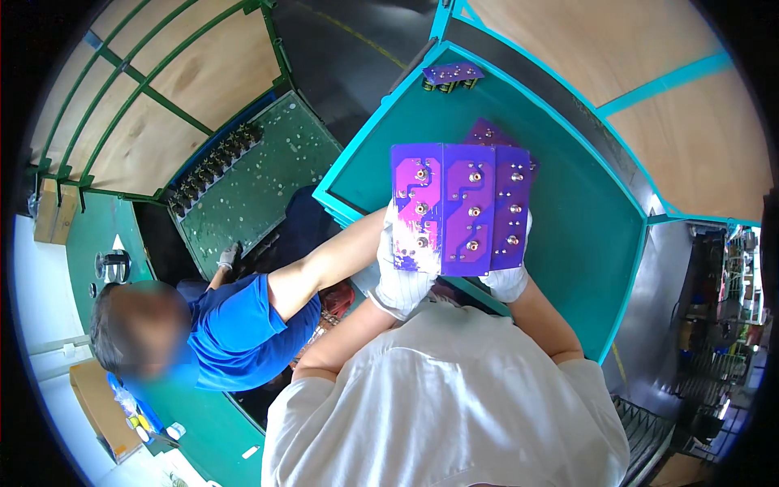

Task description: The person places small black cylindrical components onto purple circuit boards arranged on a green workbench. They pick up the components from a tray and insert them into the boards one by one, occasionally adjusting the boards' positions. A coworker is visible in the background performing similar assembly tasks.

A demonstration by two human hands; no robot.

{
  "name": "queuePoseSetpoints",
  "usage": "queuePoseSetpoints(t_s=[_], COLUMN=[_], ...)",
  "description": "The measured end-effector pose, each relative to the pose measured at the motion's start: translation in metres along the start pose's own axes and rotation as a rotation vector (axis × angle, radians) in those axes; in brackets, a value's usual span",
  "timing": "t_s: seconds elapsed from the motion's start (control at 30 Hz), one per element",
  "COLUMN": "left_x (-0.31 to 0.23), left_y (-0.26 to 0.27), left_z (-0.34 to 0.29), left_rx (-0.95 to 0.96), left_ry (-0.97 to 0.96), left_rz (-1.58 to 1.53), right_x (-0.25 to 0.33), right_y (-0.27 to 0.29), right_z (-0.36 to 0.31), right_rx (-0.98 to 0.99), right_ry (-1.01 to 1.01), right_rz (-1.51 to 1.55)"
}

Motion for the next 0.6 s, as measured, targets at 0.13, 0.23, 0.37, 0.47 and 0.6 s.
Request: queuePoseSetpoints(t_s=[0.13, 0.23, 0.37, 0.47, 0.6], left_x=[-0.006, -0.010, -0.014, -0.012, -0.010], left_y=[-0.004, -0.019, -0.010, -0.010, -0.006], left_z=[0.000, -0.002, -0.006, -0.006, -0.007], left_rx=[0.049, 0.107, 0.107, 0.093, 0.107], left_ry=[0.074, 0.048, 0.080, 0.107, 0.081], left_rz=[-0.240, -0.217, -0.181, -0.225, -0.213], right_x=[-0.007, -0.009, -0.008, -0.010, -0.010], right_y=[-0.012, -0.008, -0.014, 0.016, -0.003], right_z=[-0.001, -0.004, -0.008, -0.005, -0.015], right_rx=[0.201, 0.271, 0.486, 0.190, 0.208], right_ry=[0.165, 0.275, 0.460, 0.201, 0.382], right_rz=[-0.228, -0.452, -0.873, -0.346, -0.709])
Point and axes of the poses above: each hand's wrist, its own z-axis towards the middle knuckle, its own y-axis out of the back of the hand, x = y × z, the point moved 4 cm from there along z, towards the middle knuckle, and after that the axes turned 10 degrees about y, right-handed, at the moved point
